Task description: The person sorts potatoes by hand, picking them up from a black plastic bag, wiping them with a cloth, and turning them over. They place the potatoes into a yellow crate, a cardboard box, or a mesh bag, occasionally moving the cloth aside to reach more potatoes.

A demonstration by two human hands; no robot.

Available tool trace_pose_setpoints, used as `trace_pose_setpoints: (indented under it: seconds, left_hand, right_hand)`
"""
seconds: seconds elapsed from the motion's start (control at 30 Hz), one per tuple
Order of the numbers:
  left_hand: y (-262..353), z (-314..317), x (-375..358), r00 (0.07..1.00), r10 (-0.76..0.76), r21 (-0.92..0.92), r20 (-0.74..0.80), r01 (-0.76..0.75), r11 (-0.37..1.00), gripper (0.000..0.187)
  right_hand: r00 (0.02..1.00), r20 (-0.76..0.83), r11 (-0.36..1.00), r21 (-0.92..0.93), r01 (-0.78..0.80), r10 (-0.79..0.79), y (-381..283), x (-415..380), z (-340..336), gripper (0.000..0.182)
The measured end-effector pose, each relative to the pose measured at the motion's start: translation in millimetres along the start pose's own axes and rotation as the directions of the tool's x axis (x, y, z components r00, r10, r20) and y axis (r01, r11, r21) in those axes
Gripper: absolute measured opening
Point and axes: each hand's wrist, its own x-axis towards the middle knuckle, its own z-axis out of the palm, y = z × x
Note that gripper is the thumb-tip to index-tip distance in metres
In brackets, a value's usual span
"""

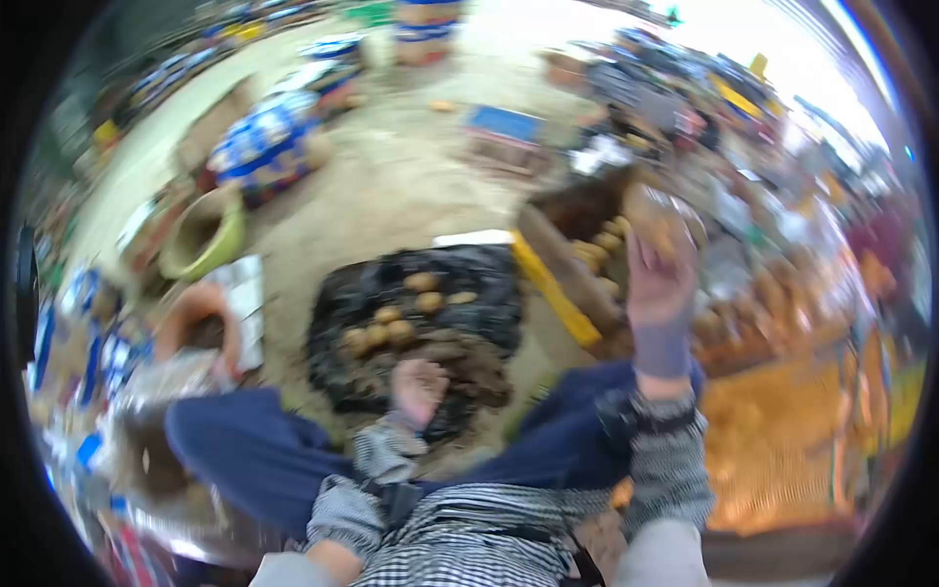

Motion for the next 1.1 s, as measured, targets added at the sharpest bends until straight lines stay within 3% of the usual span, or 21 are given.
trace_pose_setpoints:
  seconds: [0.1, 0.13, 0.17, 0.23, 0.33, 0.4, 0.43, 0.5, 0.57, 0.63, 0.7, 0.73, 0.77, 0.83, 0.87, 0.9, 0.93, 0.97, 1.03, 1.07, 1.1]
  left_hand:
    - [-4, 5, -3, 0.98, -0.082, -0.044, -0.182, 0.075, 0.996, 0.02]
    - [-9, -18, 12, 0.991, -0.107, -0.05, -0.079, 0.103, 0.993, 0.021]
    - [-17, -42, 28, 0.99, -0.137, -0.048, 0.03, 0.138, 0.989, 0.022]
    - [-22, -26, 15, 0.98, -0.088, -0.002, -0.177, 0.089, 0.996, 0.02]
    - [-25, -19, 16, 0.943, -0.102, 0.061, -0.316, 0.127, 0.99, 0.024]
    - [-23, -18, 13, 0.945, -0.074, 0.064, -0.317, 0.099, 0.993, 0.029]
    - [-20, -15, 11, 0.94, -0.057, 0.066, -0.336, 0.084, 0.994, 0.028]
    - [-19, -21, 20, 0.936, -0.061, 0.062, -0.346, 0.088, 0.994, 0.03]
    - [-13, -24, 22, 0.931, -0.062, 0.06, -0.359, 0.09, 0.994, 0.034]
    - [-3, -25, 19, 0.933, -0.05, 0.01, -0.356, 0.057, 0.998, 0.033]
    - [1, -25, 20, 0.937, -0.01, -0.024, -0.35, 0.001, 1.0, 0.027]
    - [-10, -40, 36, 0.971, 0.02, -0.061, -0.239, -0.035, 0.998, 0.024]
    - [-23, -56, 53, 0.99, 0.051, -0.102, -0.128, -0.064, 0.993, 0.021]
    - [10, -21, 29, 0.979, 0.024, -0.117, -0.204, -0.049, 0.992, 0.015]
    - [19, -9, 23, 0.96, 0.046, -0.067, -0.275, -0.067, 0.995, 0.014]
    - [19, -3, 22, 0.937, 0.067, -0.014, -0.343, -0.077, 0.997, 0.013]
    - [-3, -23, 45, 0.966, 0.083, -0.054, -0.245, -0.099, 0.994, 0.037]
    - [1, -20, 42, 0.959, 0.12, -0.115, -0.257, -0.154, 0.981, 0.038]
    - [5, -18, 42, 0.952, 0.144, -0.056, -0.271, -0.165, 0.985, 0.04]
    - [2, -17, 41, 0.949, 0.14, -0.058, -0.282, -0.163, 0.985, 0.029]
    - [2, -18, 44, 0.947, 0.143, -0.055, -0.289, -0.166, 0.985, 0.018]
  right_hand:
    - [0.888, -0.261, 0.918, -0.024, -0.397, 0.377, 72, -32, 10, 0.036]
    - [0.82, -0.204, 0.839, 0.015, -0.544, 0.535, 99, -45, 7, 0.036]
    - [0.727, -0.148, 0.738, 0.033, -0.674, 0.67, 126, -57, 7, 0.037]
    - [0.487, -0.287, 0.506, -0.012, -0.863, 0.825, 179, -83, 20, 0.035]
    - [0.285, -0.331, 0.273, -0.083, -0.958, 0.899, 249, -113, 67, 0.037]
    - [0.235, -0.131, 0.204, -0.212, -0.956, 0.963, 299, -117, 77, 0.039]
    - [0.288, -0.26, 0.203, -0.31, -0.929, 0.922, 313, -129, 132, 0.043]
    - [0.259, -0.064, 0.21, -0.417, -0.884, 0.964, 381, -124, 162, 0.047]
    - [0.096, -0.032, 0.072, -0.438, -0.896, 0.995, 472, -106, 197, 0.05]
    - [0.237, -0.157, 0.149, -0.433, -0.889, 0.959, 504, -121, 280, 0.047]
    - [0.285, 0.071, 0.281, -0.508, -0.814, 0.956, 562, -123, 318, 0.041]
    - [0.235, 0.498, 0.546, -0.697, -0.465, 0.835, 594, -112, 330, 0.036]
    - [-0.018, 0.79, 0.788, -0.612, -0.071, 0.613, 623, -101, 343, 0.032]
    - [0.152, 0.845, 0.851, -0.477, -0.222, 0.513, 659, -100, 395, 0.02]
    - [0.307, 0.606, 0.634, -0.446, -0.632, 0.733, 669, -98, 423, 0.015]
    - [0.295, 0.287, 0.359, -0.205, -0.911, 0.912, 673, -96, 447, 0.011]
    - [0.258, 0.485, 0.411, -0.241, -0.879, 0.836, 670, -87, 456, 0.013]
    - [0.196, 0.637, 0.456, -0.273, -0.847, 0.746, 684, -71, 437, 0.014]
    - [0.185, 0.71, 0.493, -0.255, -0.832, 0.68, 693, -50, 401, 0.019]
    - [0.17, 0.608, 0.417, -0.291, -0.861, 0.776, 693, -41, 374, 0.018]
    - [0.124, 0.618, 0.446, -0.4, -0.801, 0.776, 694, -29, 337, 0.018]
